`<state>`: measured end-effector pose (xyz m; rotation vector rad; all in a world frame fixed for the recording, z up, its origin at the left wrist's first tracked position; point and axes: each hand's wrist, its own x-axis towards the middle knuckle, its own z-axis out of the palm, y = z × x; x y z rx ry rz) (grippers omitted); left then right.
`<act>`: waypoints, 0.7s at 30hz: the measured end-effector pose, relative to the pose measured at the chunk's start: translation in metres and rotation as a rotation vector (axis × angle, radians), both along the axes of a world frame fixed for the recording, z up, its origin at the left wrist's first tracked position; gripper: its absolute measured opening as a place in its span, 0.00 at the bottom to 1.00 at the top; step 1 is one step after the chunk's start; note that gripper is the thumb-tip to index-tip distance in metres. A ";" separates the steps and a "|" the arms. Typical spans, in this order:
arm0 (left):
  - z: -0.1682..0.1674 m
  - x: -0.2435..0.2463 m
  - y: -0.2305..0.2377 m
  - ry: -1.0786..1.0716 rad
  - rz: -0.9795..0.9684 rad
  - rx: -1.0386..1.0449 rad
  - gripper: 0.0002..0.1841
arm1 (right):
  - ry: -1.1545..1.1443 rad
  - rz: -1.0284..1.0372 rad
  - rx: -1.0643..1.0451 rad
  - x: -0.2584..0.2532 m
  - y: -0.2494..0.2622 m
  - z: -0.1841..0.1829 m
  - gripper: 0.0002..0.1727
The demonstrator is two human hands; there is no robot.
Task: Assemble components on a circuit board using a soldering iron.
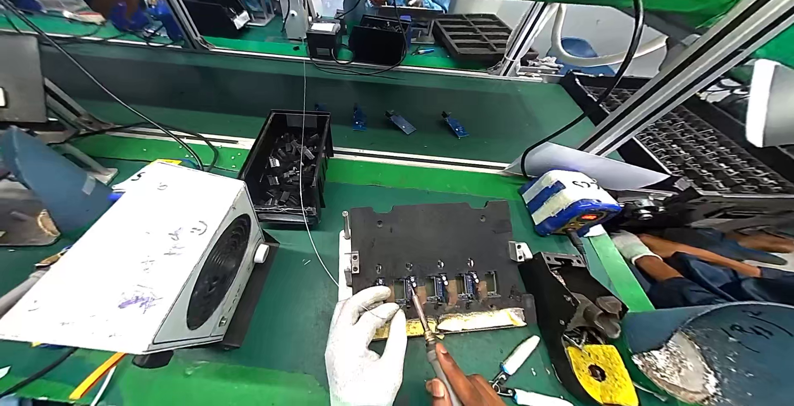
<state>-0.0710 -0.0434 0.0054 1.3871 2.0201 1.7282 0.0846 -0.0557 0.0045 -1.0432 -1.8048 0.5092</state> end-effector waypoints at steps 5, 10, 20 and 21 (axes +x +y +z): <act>-0.001 0.002 0.001 0.017 0.021 0.004 0.04 | 0.007 0.006 -0.003 0.000 -0.001 -0.001 0.18; -0.004 0.003 0.003 0.043 0.037 0.002 0.05 | 0.003 0.006 -0.012 0.000 -0.001 0.000 0.18; -0.011 0.004 0.006 0.103 0.046 0.018 0.06 | 0.017 0.023 -0.029 0.000 -0.001 0.001 0.18; -0.011 0.004 0.006 0.105 0.048 0.018 0.06 | 0.021 0.025 -0.030 0.000 -0.001 0.001 0.18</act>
